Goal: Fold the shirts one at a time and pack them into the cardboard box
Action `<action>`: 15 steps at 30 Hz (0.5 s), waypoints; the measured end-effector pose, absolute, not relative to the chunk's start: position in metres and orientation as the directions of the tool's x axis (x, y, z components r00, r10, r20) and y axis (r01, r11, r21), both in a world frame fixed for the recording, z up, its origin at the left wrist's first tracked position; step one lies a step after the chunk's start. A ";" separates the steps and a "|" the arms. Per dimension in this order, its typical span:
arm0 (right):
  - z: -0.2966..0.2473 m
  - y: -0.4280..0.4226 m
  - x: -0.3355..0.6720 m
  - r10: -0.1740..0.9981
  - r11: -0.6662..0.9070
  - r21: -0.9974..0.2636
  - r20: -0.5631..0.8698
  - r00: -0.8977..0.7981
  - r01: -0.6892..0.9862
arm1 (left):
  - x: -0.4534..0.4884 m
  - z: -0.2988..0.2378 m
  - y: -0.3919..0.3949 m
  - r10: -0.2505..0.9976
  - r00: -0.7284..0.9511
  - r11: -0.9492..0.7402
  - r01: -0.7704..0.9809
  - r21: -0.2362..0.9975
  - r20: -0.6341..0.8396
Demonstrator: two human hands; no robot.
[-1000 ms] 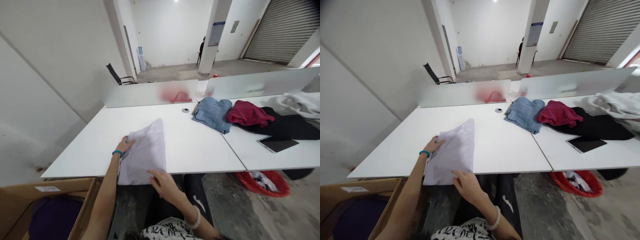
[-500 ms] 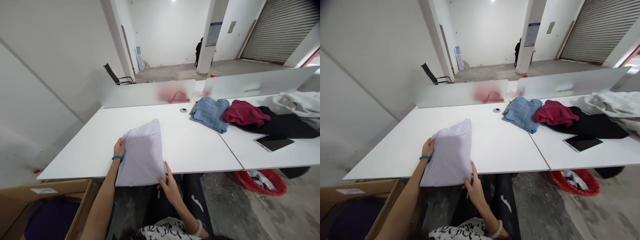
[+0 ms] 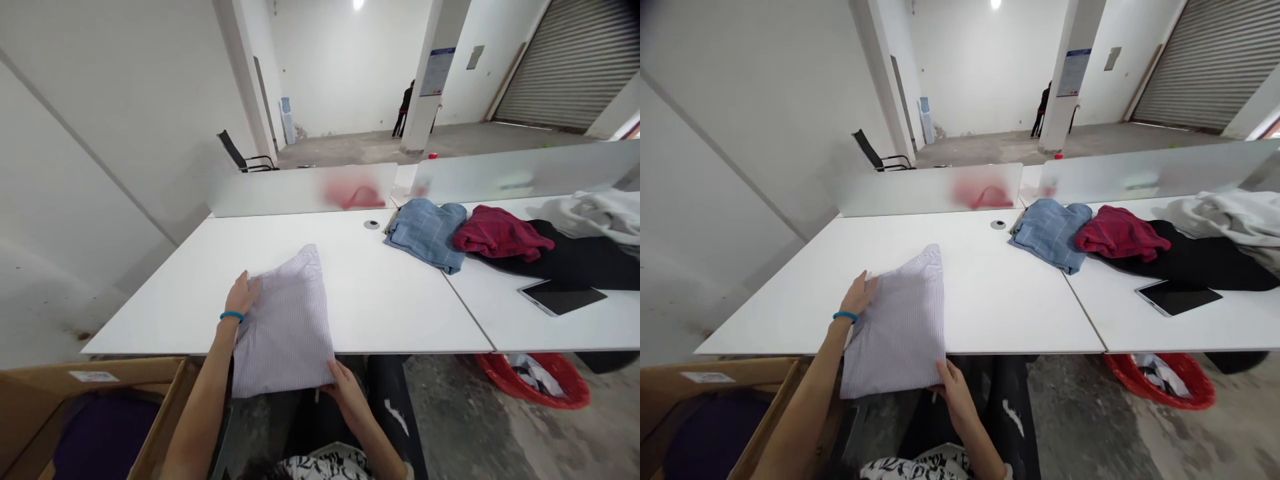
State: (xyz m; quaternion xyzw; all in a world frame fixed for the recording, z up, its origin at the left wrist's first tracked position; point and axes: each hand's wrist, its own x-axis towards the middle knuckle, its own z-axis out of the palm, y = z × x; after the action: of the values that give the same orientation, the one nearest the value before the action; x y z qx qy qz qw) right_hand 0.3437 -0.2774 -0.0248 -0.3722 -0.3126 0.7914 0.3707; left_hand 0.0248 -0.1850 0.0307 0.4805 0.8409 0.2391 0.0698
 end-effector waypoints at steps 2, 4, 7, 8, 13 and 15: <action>-0.024 -0.274 0.340 0.785 -0.595 -0.701 -0.400 -0.474 -0.393 | 0.034 0.025 -0.181 0.850 -0.521 0.447 0.791 0.417 0.079; -0.022 -0.272 0.336 0.758 -0.634 -0.657 -0.423 -0.497 -0.409 | 0.039 0.019 -0.179 0.851 -0.520 0.457 0.799 0.391 0.070; -0.019 -0.271 0.332 0.718 -0.679 -0.616 -0.440 -0.540 -0.401 | 0.037 0.020 -0.180 0.855 -0.516 0.455 0.790 0.411 0.047; -0.017 -0.272 0.332 0.710 -0.685 -0.610 -0.438 -0.551 -0.398 | 0.034 0.023 -0.180 0.852 -0.523 0.465 0.779 0.421 0.028; -0.010 -0.276 0.342 0.718 -0.678 -0.607 -0.424 -0.552 -0.415 | 0.012 0.053 -0.190 0.846 -0.503 0.518 0.694 0.500 -0.179; -0.005 -0.277 0.348 0.723 -0.678 -0.604 -0.441 -0.532 -0.420 | 0.007 0.065 -0.199 0.875 -0.376 0.483 0.644 0.593 -0.305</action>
State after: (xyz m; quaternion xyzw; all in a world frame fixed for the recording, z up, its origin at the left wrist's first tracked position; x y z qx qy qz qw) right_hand 0.3476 -0.2772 -0.0050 -0.3468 -0.2182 0.8477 0.3369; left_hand 0.0066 -0.1987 0.0645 0.4706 0.8069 0.1921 0.3009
